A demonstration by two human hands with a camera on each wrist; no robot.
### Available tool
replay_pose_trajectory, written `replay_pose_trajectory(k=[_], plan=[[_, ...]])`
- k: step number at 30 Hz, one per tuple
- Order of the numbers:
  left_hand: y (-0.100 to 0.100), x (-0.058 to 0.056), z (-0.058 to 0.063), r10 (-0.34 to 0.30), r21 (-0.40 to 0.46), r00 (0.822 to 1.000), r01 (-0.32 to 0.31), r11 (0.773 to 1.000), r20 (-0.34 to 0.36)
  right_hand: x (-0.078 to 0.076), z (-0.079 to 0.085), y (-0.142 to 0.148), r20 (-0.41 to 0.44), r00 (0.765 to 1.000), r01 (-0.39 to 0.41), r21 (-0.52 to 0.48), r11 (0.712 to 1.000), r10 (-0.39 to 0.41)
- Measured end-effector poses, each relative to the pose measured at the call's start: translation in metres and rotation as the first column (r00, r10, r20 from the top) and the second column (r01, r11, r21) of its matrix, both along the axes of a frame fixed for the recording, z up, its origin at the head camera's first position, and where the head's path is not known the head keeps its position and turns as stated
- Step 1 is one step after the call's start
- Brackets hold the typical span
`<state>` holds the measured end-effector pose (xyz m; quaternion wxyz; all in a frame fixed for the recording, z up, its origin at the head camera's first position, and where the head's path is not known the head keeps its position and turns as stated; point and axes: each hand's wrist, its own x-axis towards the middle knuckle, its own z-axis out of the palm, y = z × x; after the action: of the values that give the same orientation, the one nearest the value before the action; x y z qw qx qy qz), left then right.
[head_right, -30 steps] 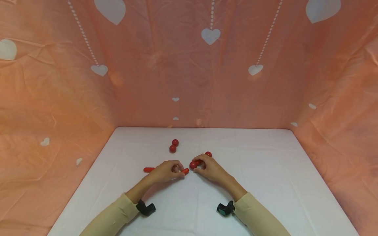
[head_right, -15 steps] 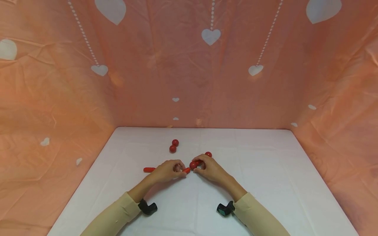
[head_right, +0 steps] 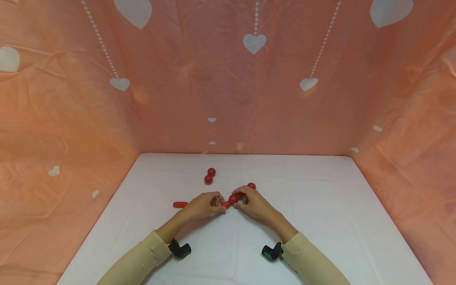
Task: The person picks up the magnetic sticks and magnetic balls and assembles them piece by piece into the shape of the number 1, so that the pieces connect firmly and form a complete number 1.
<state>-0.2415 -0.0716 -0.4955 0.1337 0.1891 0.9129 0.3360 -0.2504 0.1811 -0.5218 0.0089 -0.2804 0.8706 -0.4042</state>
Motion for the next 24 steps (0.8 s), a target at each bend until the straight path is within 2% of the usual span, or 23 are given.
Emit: replay_pose_trajectory(k=[10,24], plan=[[0.0013,0.0012,0.0012,-0.018,-0.025,1.000,0.017,1.000,-0.026,0.0009,0.0003,0.0004,0.013,1.000,0.004,0.002,1.000,-0.004],[0.0019,0.0013,0.0013,-0.004,-0.020,1.000,0.004,1.000,-0.012,0.0006,0.0010,0.0007,0.027,1.000,0.002,0.005,1.000,-0.002]])
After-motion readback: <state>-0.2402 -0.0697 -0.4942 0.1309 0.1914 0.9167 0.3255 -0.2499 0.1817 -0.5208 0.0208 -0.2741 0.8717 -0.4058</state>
